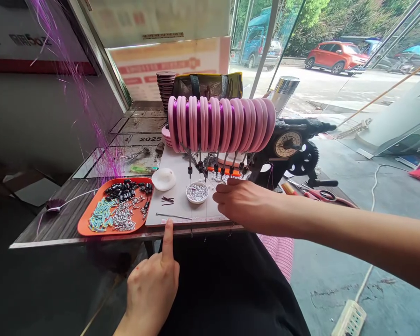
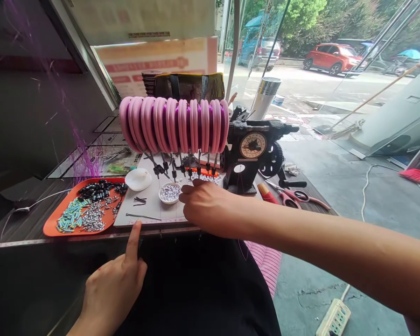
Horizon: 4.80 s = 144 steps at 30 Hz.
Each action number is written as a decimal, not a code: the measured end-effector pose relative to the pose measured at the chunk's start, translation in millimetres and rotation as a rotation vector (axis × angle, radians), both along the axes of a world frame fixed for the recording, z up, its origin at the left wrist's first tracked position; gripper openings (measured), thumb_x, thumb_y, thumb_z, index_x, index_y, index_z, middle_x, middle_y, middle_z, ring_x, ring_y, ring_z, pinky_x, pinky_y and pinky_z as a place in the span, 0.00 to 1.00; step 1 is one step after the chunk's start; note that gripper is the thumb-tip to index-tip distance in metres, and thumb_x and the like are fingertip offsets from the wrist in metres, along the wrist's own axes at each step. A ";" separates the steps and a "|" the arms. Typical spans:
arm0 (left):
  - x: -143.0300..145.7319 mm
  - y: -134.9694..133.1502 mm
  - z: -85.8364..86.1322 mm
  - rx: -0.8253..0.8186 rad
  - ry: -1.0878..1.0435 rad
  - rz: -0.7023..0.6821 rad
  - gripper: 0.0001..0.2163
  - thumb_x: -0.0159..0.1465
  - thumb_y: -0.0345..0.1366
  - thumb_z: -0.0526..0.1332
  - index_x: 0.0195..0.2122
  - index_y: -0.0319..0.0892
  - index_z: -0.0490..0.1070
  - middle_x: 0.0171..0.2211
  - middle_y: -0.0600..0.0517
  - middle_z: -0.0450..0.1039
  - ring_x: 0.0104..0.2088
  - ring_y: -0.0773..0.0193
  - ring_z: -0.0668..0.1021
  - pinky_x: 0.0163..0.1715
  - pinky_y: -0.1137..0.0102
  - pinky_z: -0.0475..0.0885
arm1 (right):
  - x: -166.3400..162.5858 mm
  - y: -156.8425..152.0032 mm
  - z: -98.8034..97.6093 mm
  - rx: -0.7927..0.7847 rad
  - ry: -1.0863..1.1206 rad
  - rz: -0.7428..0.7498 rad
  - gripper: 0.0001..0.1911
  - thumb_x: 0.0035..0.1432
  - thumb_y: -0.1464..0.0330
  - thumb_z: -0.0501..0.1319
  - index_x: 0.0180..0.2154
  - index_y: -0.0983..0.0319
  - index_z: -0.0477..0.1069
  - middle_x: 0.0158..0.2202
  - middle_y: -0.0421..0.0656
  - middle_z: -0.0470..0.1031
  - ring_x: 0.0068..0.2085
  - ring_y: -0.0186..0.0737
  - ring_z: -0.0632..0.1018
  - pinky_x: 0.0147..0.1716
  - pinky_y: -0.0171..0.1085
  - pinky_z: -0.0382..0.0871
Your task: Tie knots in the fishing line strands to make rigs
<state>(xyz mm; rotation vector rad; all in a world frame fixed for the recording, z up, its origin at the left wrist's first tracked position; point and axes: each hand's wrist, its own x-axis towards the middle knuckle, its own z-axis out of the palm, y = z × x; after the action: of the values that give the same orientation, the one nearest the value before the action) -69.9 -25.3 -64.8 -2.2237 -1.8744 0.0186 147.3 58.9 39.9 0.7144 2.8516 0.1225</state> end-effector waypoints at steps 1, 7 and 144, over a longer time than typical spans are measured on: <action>0.0 -0.1 0.5 -0.006 0.000 0.004 0.27 0.59 0.26 0.49 0.62 0.35 0.51 0.15 0.54 0.70 0.17 0.60 0.75 0.18 0.70 0.67 | 0.0 0.0 -0.6 0.005 0.004 0.000 0.09 0.52 0.80 0.55 0.23 0.65 0.68 0.27 0.44 0.67 0.34 0.40 0.68 0.33 0.38 0.58; 0.7 0.7 4.0 -0.009 -0.015 -0.007 0.27 0.60 0.25 0.49 0.62 0.35 0.52 0.15 0.53 0.70 0.17 0.60 0.75 0.19 0.70 0.69 | 0.6 0.5 -3.6 0.027 0.012 -0.004 0.09 0.51 0.80 0.56 0.23 0.65 0.69 0.27 0.44 0.68 0.33 0.40 0.67 0.33 0.38 0.58; 10.2 6.5 58.7 -0.320 -2.407 0.012 0.06 0.49 0.35 0.70 0.25 0.39 0.76 0.24 0.54 0.75 0.28 0.69 0.75 0.35 0.73 0.71 | -66.6 -41.4 -22.5 -0.586 1.212 -0.269 0.07 0.58 0.73 0.56 0.27 0.62 0.64 0.29 0.40 0.68 0.33 0.36 0.68 0.33 0.33 0.62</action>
<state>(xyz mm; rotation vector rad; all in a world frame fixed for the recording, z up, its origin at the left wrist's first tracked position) -59.7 -18.8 -6.1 -1.6861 -1.9972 -3.7256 80.7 17.5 17.5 1.2995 3.3597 -1.6141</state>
